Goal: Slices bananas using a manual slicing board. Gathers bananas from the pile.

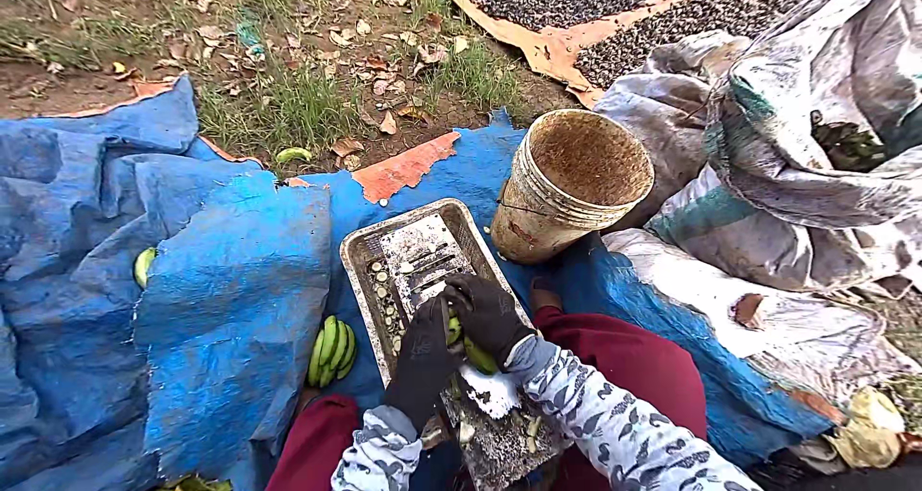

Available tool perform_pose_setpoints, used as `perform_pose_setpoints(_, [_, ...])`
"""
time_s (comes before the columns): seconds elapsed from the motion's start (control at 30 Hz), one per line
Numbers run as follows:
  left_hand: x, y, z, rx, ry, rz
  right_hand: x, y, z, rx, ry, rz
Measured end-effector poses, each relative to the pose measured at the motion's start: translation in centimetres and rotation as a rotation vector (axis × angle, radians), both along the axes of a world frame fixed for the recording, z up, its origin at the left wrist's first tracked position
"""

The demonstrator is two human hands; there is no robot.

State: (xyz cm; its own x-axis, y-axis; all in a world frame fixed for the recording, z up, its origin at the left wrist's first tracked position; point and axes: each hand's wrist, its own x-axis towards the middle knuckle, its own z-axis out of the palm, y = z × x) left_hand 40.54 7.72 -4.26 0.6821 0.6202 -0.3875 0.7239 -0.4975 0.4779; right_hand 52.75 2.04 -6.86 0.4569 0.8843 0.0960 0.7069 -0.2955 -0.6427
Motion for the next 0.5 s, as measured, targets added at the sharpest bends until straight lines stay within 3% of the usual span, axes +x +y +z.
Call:
perform_pose_setpoints(0.1, [1.4, 1.7, 0.7, -0.034, 0.144, -0.067, 0.8, 1.1, 0.6, -0.19, 0.037, 0.02])
perform_pose_setpoints(0.2, [-2.0, 0.1, 0.4, -0.269, -0.077, -0.036, -0.3, -1.5, 0.2, 0.006, -0.005, -0.003])
perform_pose_setpoints(0.3, [-4.3, -1.2, -1.1, -0.352, -0.334, 0.059, -0.8, -3.0, -1.5, 0.205, 0.09, -0.034])
perform_pose_setpoints(0.4, [-4.7, -0.5, -1.5, -0.394, -0.384, 0.06, -1.6, -4.0, -2.1, 0.307, 0.125, 0.001])
perform_pose_setpoints(0.5, [-5.0, 0.2, -1.3, -0.387, -0.342, 0.068, -2.2, -4.0, -2.2, 0.266, 0.028, 0.037])
